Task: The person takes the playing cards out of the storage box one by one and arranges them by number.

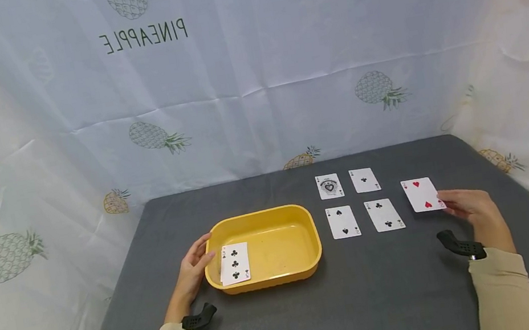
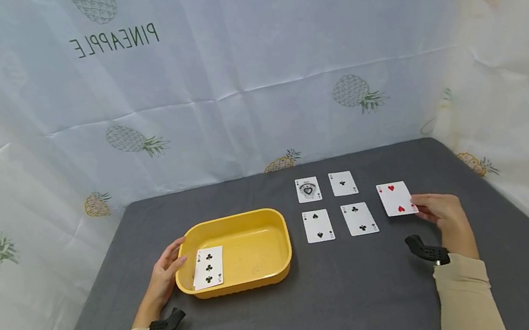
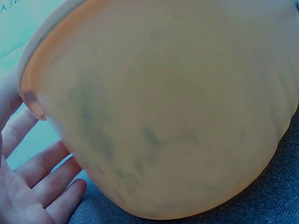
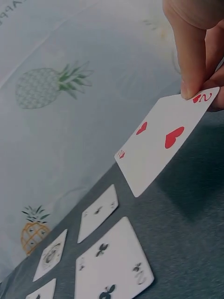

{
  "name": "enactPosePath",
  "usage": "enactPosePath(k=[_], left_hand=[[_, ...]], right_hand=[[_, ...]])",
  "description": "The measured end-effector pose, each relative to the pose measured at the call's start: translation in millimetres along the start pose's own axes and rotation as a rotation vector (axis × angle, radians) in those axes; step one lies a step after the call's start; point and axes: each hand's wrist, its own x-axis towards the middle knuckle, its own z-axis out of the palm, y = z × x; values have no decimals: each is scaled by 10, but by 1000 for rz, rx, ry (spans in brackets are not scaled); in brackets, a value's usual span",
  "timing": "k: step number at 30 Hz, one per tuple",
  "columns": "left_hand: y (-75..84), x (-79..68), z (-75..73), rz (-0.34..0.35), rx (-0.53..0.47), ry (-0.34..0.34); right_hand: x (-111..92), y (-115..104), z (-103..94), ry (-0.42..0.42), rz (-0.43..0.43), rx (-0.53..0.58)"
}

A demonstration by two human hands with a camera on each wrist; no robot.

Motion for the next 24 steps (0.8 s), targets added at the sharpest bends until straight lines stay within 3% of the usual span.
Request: enactPosePath(k=[8, 17, 24], left_hand=[[-12, 2, -10, -5, 6, 2], [-17, 5, -13, 4, 4, 1], [-9, 12, -20, -5, 12, 4]], right_hand=[[105, 87, -85, 1, 28, 14], [104, 104, -30, 22, 25, 70], [82, 101, 23, 42, -4, 33]])
